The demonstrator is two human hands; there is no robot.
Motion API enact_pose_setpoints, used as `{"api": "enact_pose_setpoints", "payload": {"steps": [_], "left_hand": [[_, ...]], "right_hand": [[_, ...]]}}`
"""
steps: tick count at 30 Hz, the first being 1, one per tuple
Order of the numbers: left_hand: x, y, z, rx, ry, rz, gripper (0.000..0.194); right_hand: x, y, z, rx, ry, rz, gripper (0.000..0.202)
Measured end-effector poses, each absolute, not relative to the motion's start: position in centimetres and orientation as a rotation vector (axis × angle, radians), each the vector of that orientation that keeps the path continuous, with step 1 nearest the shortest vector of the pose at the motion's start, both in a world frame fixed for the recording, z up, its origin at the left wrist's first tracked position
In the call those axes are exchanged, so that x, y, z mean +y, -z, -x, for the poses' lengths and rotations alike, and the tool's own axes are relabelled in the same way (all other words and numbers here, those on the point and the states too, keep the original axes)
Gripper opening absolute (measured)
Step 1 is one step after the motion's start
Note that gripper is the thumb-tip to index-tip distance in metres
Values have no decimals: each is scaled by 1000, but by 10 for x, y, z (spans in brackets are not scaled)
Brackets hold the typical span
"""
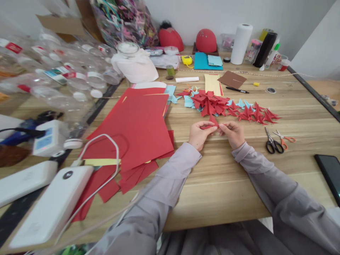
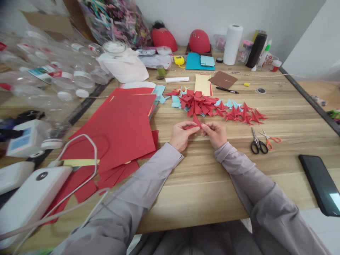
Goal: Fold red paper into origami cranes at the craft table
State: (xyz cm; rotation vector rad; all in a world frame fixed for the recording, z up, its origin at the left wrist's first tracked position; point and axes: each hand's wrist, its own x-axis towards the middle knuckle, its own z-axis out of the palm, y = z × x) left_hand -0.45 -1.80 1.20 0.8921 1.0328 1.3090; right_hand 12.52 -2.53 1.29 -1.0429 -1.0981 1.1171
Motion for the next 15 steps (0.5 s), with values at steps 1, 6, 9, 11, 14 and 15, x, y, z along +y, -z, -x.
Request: {"api": "enact_pose_setpoints", "payload": {"steps": [1, 6, 9, 11, 14, 15], "left_hand": [[-18, -12, 4, 1032, -1310, -888, 33], [-18, -13, 4, 1032, -1311, -889, 30], [-18, -13, 5, 1047, -1308, -884, 30], [-18, -13, 5, 1050, -1302, -879, 30], [-17, -13, 5, 1041, -1305, -873, 29], [-17, -13, 5, 1040, -1307, -871, 29]], "right_hand": [[-25, -13, -125, -1097, -1116, 1048, 34], [-25, -14, -126, -1100, -1101, 1069, 35], [-25, -13, -127, -1092, -1049, 1073, 34], [-24, -13, -127, -1093, -1016, 1078, 34], [-24, -13, -127, -1100, -997, 1089, 34], [-24, -13, -127, -1100, -998, 1091, 35]]}}
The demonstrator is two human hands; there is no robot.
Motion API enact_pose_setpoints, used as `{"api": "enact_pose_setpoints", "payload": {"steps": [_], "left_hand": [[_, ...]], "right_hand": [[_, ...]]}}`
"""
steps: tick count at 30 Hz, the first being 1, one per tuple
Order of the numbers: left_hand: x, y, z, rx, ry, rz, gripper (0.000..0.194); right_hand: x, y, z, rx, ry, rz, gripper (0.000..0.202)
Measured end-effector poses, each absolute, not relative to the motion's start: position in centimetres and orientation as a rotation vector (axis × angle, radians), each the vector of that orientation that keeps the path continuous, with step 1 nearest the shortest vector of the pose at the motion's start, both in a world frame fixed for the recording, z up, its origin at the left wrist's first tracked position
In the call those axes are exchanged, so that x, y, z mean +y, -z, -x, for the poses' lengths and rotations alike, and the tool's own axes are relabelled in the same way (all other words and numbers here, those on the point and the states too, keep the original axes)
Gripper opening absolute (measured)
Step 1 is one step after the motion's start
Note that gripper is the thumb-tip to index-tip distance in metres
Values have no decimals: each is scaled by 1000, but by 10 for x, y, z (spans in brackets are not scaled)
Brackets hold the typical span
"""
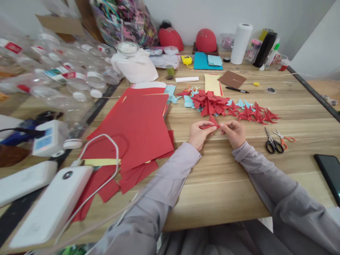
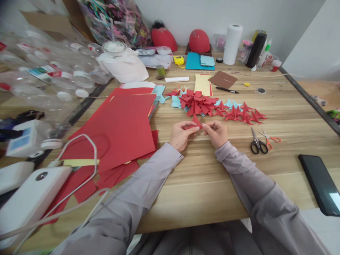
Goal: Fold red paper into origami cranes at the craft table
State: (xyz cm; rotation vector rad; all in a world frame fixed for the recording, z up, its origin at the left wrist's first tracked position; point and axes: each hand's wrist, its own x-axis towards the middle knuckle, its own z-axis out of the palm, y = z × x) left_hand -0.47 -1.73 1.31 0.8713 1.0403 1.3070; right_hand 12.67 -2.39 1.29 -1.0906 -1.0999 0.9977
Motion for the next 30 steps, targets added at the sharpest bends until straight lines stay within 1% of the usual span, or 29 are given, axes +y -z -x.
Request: {"api": "enact_pose_setpoints", "payload": {"steps": [14, 30], "left_hand": [[-18, -16, 5, 1048, -1330, -852, 29], [-17, -12, 4, 1032, -1380, -877, 27]], "right_hand": [[-23, -10, -126, -1078, -1086, 1076, 37], [-24, -11, -128, -1173, -983, 1042, 34]]}}
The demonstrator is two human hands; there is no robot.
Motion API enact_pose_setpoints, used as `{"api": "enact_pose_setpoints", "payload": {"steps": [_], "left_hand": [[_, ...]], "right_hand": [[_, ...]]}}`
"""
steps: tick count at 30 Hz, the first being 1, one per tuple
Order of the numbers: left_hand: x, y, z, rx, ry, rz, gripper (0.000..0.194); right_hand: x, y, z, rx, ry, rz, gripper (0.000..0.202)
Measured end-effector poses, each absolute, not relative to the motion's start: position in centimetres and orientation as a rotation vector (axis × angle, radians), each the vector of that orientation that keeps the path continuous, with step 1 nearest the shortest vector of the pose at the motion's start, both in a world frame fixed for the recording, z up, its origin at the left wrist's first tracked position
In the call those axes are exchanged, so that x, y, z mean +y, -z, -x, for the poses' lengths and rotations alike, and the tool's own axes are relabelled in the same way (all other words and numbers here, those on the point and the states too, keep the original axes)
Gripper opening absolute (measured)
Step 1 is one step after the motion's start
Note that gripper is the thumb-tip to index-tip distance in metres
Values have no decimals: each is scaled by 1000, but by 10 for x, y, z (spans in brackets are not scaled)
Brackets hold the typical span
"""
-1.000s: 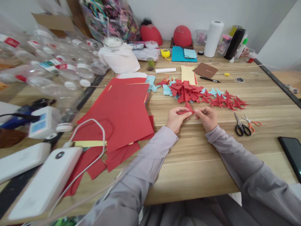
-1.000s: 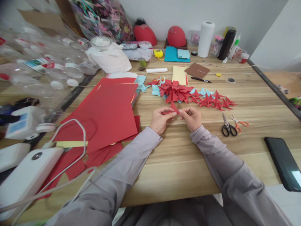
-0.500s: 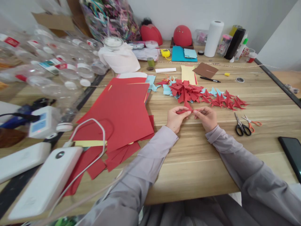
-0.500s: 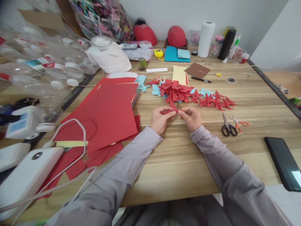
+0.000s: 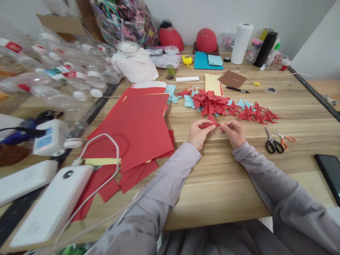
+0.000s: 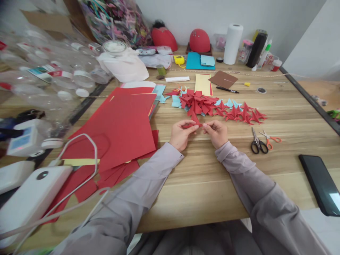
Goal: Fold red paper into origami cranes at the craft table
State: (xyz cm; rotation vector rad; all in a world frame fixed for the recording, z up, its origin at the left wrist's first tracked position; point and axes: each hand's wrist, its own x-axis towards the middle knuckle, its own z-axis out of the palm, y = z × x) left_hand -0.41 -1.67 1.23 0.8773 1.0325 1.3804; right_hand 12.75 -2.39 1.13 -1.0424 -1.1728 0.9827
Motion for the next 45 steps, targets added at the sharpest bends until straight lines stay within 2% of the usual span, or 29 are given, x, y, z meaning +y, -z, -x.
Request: {"api": "enact_pose_setpoints", "payload": {"steps": [9, 15, 33, 45], "left_hand": [[-16, -10, 5, 1032, -1375, -883, 30], [-17, -11, 5, 1038, -1364, -897, 30], [-21, -14, 4, 934, -1290, -958, 25], [-17, -13, 4, 926, -1308, -876, 30]], "right_hand": [[-22, -11, -129, -1013, -1057, 1064, 41], [-24, -13, -128, -1112, -1017, 1113, 39], [-22, -9, -129, -1149, -1189, 1073, 40], [-25, -12, -127, -1157, -1160, 1110, 44]]}}
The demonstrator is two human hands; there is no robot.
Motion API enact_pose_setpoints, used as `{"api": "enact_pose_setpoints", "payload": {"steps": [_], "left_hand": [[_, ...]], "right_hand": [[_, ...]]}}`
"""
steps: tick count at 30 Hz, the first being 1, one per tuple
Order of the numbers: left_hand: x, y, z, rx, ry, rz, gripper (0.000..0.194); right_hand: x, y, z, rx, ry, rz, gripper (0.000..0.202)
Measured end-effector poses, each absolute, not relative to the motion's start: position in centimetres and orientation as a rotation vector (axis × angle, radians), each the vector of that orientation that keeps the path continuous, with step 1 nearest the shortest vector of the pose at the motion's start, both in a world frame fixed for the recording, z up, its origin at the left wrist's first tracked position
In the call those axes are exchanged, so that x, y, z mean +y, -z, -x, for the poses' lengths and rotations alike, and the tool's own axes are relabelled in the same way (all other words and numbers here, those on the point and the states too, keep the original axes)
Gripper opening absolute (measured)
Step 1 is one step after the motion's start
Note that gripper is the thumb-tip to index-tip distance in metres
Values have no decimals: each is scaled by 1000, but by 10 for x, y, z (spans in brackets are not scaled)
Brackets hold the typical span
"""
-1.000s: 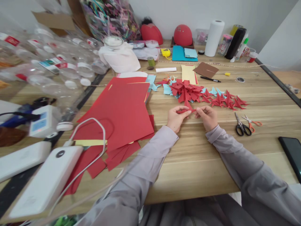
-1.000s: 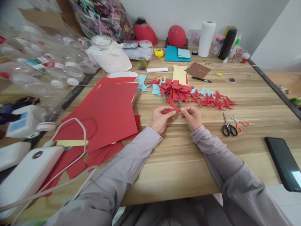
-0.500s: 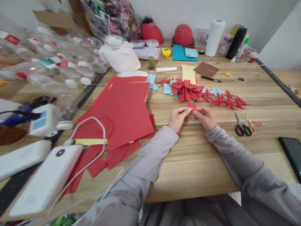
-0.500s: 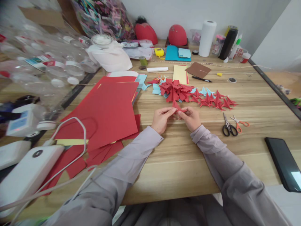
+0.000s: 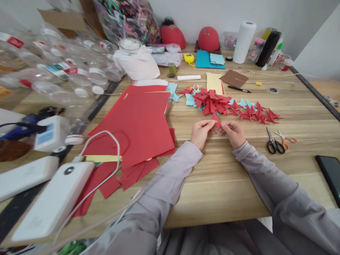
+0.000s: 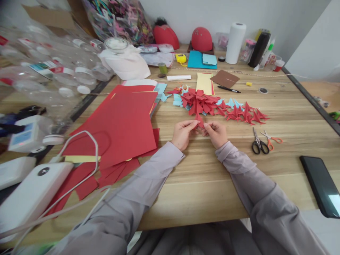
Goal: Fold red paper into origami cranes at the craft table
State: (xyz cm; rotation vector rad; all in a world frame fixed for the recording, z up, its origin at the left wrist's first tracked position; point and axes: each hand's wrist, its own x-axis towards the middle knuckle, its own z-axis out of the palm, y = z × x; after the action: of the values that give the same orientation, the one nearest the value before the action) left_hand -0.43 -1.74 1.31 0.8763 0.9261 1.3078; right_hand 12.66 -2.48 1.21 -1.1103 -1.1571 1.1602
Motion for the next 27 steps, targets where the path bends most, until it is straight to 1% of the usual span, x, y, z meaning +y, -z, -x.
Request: {"api": "enact_pose_setpoints", "payload": {"steps": [14, 20, 27], "left_hand": [[-17, -11, 3, 1035, -1364, -875, 23], [-16, -11, 5, 1054, -1322, -919, 32], [-20, -15, 5, 1038, -1291, -985, 36]], "right_hand": [[-25, -11, -127, -1224, -1144, 1090, 43], [-25, -11, -126, -1207, -1120, 1095, 43], [-25, -12, -128, -1187, -1128, 1095, 44]]}}
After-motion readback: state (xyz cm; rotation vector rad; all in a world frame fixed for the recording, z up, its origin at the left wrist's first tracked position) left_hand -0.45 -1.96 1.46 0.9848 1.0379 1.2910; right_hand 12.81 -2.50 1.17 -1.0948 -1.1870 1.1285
